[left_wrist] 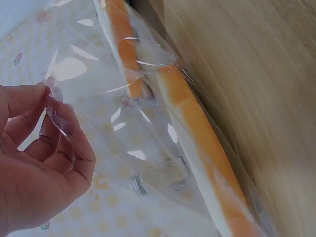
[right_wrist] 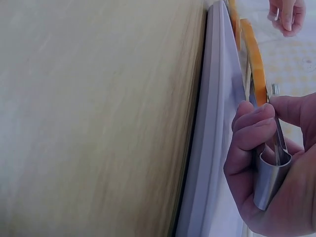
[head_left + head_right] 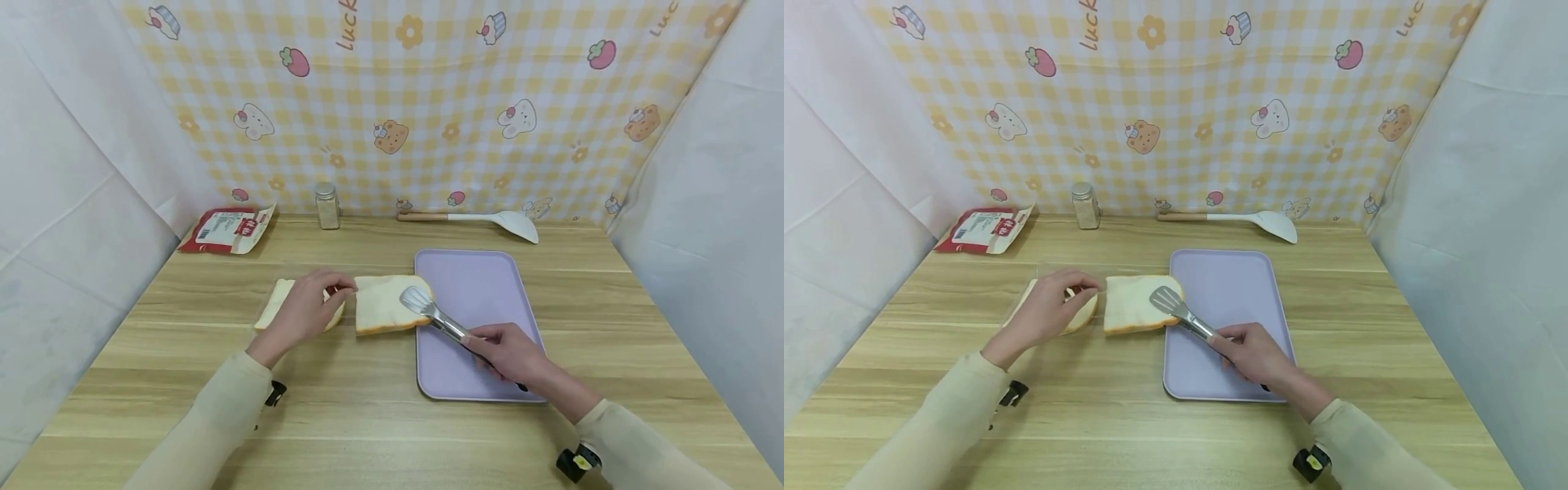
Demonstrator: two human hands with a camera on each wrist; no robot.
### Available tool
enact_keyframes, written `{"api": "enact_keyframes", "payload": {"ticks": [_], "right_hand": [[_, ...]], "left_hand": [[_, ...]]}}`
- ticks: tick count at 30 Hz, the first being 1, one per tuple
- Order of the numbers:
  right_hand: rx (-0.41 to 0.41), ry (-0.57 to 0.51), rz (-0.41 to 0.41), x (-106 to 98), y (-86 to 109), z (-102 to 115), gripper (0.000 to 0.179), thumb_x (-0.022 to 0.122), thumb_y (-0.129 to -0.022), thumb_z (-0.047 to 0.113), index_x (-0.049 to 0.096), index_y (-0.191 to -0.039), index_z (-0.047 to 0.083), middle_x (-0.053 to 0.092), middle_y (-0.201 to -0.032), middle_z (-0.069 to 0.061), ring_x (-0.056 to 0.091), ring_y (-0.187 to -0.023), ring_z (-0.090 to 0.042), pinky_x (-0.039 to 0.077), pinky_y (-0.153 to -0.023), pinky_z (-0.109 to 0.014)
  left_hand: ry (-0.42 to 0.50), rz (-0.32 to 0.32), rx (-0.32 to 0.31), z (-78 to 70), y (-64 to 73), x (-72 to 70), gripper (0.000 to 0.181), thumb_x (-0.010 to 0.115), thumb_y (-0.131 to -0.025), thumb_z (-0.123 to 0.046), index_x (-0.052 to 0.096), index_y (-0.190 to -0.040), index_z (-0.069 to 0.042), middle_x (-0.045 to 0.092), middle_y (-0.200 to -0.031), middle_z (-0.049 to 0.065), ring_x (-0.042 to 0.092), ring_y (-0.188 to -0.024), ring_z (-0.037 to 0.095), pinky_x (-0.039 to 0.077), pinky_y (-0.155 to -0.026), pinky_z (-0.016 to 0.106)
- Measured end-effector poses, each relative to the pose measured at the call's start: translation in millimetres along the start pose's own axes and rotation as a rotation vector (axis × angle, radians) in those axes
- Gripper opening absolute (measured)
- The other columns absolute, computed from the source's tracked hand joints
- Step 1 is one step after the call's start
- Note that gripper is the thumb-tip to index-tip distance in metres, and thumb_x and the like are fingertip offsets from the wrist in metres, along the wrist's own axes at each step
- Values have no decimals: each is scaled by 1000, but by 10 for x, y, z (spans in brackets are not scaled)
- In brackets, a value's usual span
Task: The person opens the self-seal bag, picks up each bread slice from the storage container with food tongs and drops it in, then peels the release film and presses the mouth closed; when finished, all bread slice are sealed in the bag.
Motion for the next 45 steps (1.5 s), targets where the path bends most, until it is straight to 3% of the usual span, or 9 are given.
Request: {"api": "enact_keyframes", "payload": {"ticks": [14,20,35,45], "right_hand": [[20,-4,11,112,-61,35,29,68,-104,32,75,-116,7,63,-68,-1,47,-48,-11,37,-44,-27],[19,-20,1,155,-101,69,30,67,-104,29,75,-122,7,63,-69,-2,45,-48,-11,33,-44,-26],[13,-29,28,204,-166,142,27,67,-104,32,76,-115,8,63,-69,-2,47,-49,-12,37,-45,-27],[9,-14,14,229,-209,135,27,66,-105,30,76,-118,8,63,-69,-3,46,-48,-12,35,-44,-27]], "left_hand": [[18,-28,-19,-24,-7,27,8,69,-102,-10,76,-102,-8,71,-93,3,63,-86,20,48,-75,34],[23,-38,-21,-37,-14,36,11,67,-104,-11,77,-106,-7,73,-97,4,65,-89,22,50,-79,37],[49,-52,-8,-27,-31,108,10,68,-103,-10,77,-107,-8,76,-101,5,66,-88,21,52,-81,38],[60,-40,-79,-23,-1,38,16,63,-107,-14,75,-115,-7,74,-106,6,66,-95,24,52,-84,40]]}}
Point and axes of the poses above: each hand's wrist, its own y-axis away from the middle knuckle, its own x-axis out of the palm, z = x × y, the point moved 2 cm from there along -y, towards the middle knuckle
